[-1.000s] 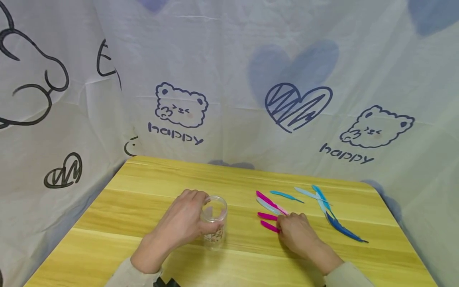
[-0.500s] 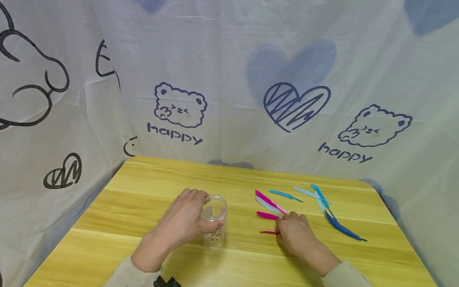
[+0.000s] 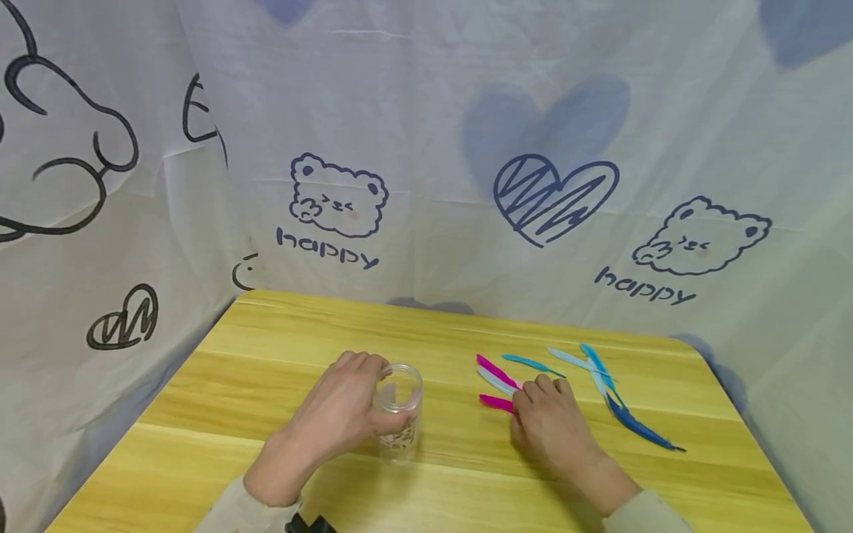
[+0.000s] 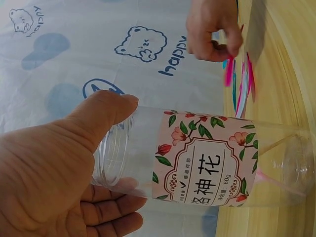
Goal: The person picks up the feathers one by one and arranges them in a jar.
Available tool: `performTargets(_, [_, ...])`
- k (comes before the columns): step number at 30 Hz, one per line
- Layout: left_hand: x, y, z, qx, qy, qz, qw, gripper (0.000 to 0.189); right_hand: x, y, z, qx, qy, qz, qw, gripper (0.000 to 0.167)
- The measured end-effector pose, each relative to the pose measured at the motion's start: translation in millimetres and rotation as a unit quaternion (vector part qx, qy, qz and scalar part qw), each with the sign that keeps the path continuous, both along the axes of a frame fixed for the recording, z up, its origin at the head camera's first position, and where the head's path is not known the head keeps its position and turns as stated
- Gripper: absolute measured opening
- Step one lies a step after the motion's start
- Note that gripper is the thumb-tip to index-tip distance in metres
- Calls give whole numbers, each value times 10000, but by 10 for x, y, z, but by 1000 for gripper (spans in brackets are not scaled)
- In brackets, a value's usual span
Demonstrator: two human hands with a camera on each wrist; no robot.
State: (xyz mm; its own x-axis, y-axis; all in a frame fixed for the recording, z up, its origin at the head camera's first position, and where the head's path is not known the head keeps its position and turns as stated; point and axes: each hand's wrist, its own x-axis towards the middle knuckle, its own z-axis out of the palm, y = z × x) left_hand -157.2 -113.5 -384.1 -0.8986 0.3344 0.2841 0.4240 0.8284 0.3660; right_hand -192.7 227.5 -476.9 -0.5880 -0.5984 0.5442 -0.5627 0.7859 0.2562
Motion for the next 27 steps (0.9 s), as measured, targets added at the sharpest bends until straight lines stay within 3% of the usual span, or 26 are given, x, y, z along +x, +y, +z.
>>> performTargets(3, [4,-8,-3,8,13,-24,10000,63,-37,14,48,-155,108,125,9997,19])
performTargets(10, [11,-32,-14,1,21,-40,10000,66,-60,-21,228,-465,264,210,9983,51])
performTargets(15, [8,-35,-7,43,45,-54,10000,68,-57,-61,351,-522,206,157,9983,55])
performTargets(18, [5,-31,1,15,128,-75,9999,68,-60,-94,422,-570,221,219,9979,50])
performTargets(24, [5,-19,12,-49,255,-126,9996,67,-50,-173,568,-649,256,344,9970,25])
performTargets(27, [4,-15,13,-47,308,-149,9994,66,-38,-221,650,-710,209,356,9966,24])
